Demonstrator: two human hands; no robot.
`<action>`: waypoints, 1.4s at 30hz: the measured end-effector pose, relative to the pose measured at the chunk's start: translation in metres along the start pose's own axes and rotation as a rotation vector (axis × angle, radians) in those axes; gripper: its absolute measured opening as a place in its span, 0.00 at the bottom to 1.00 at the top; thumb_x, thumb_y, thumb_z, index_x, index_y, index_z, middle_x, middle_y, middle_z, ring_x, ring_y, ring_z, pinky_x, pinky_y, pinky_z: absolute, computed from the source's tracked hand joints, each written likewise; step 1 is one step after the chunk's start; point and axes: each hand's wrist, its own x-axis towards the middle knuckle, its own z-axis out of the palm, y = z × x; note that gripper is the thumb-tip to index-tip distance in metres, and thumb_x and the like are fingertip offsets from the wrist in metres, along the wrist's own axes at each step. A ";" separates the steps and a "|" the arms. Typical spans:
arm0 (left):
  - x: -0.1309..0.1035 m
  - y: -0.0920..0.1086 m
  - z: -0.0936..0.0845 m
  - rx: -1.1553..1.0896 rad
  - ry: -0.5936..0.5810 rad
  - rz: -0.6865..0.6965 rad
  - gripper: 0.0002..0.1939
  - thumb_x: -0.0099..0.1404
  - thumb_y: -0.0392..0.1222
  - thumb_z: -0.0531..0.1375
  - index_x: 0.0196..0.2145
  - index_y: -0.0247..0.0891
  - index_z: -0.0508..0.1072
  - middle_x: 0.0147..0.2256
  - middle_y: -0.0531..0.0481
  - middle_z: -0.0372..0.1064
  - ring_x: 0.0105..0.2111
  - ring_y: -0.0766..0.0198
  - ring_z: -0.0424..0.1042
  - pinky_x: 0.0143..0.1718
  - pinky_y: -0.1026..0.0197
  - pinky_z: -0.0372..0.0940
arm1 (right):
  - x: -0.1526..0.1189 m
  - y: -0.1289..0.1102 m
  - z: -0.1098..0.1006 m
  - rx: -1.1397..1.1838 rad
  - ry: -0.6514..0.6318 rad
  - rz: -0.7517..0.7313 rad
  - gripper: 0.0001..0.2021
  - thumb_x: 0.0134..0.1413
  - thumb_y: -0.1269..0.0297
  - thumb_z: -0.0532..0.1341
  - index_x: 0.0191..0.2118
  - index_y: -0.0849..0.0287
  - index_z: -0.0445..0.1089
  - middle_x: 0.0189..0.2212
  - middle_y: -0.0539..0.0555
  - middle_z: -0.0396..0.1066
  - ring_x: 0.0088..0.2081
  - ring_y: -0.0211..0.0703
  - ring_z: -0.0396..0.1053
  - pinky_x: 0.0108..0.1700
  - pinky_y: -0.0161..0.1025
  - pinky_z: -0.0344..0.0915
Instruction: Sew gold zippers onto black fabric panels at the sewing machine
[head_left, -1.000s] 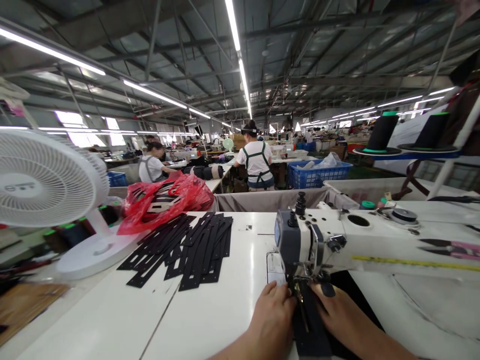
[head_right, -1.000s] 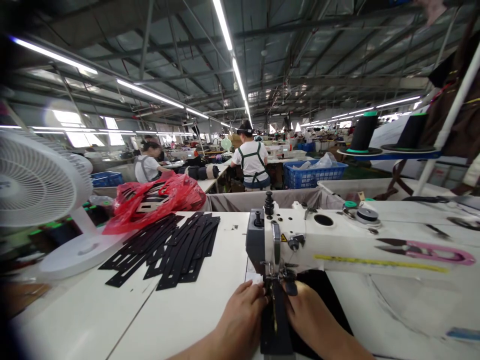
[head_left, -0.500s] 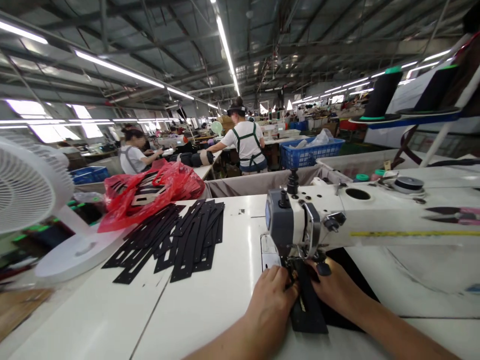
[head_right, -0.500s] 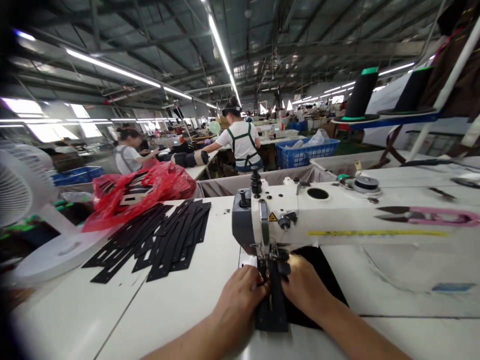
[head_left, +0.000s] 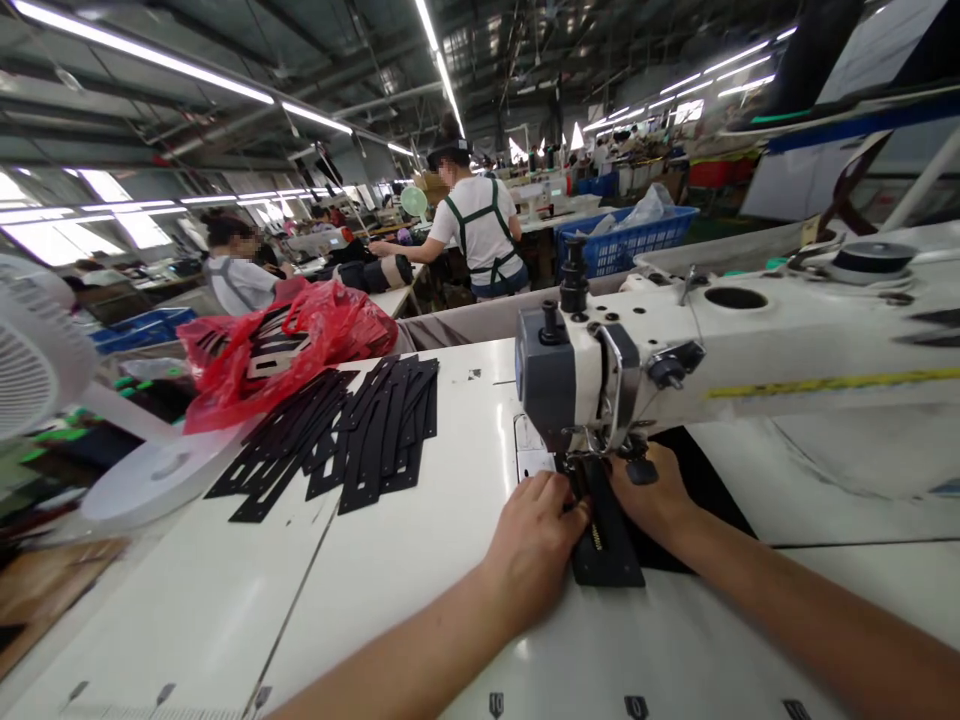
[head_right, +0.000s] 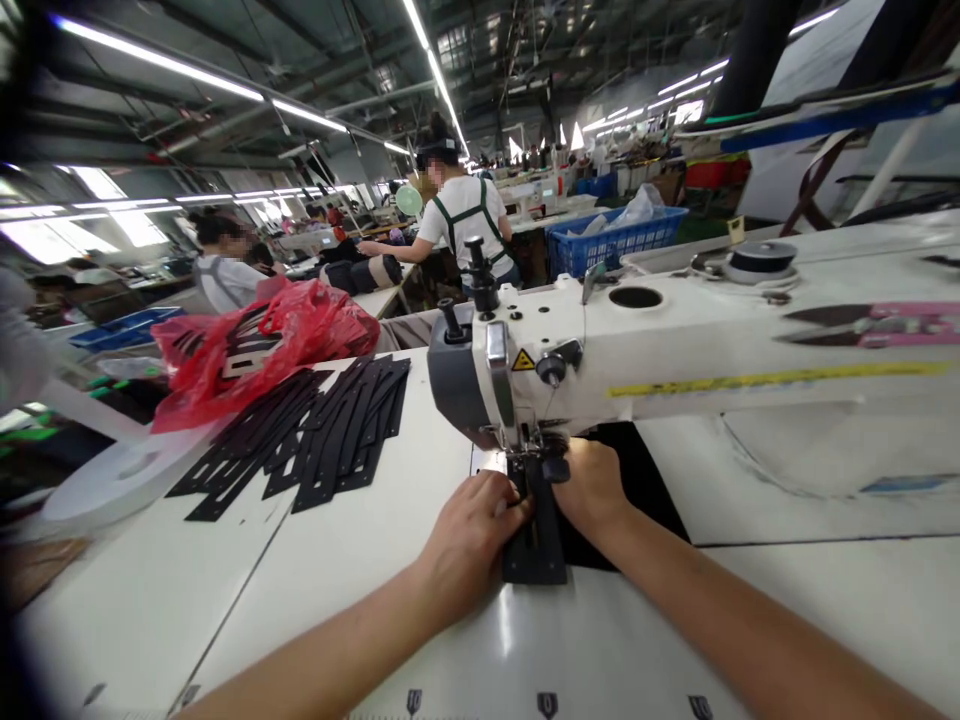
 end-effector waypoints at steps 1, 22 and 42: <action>-0.001 0.000 -0.001 0.002 0.010 0.003 0.10 0.66 0.35 0.51 0.42 0.37 0.70 0.37 0.44 0.64 0.38 0.57 0.64 0.37 0.53 0.65 | -0.001 -0.001 -0.002 -0.007 0.011 0.001 0.12 0.55 0.69 0.53 0.24 0.62 0.71 0.23 0.57 0.73 0.27 0.46 0.72 0.30 0.40 0.65; -0.010 0.008 -0.001 0.067 0.150 0.131 0.12 0.66 0.31 0.48 0.37 0.32 0.71 0.37 0.43 0.73 0.40 0.61 0.72 0.48 0.54 0.67 | -0.078 -0.001 -0.020 0.057 0.138 -0.612 0.25 0.50 0.80 0.49 0.54 0.63 0.64 0.50 0.62 0.68 0.53 0.48 0.63 0.53 0.50 0.64; 0.008 -0.013 0.006 0.022 0.126 0.092 0.09 0.66 0.33 0.50 0.33 0.31 0.70 0.32 0.43 0.67 0.34 0.59 0.68 0.36 0.57 0.69 | -0.043 -0.001 -0.021 0.174 0.180 -0.528 0.19 0.51 0.78 0.47 0.41 0.62 0.72 0.41 0.61 0.73 0.46 0.47 0.69 0.49 0.45 0.68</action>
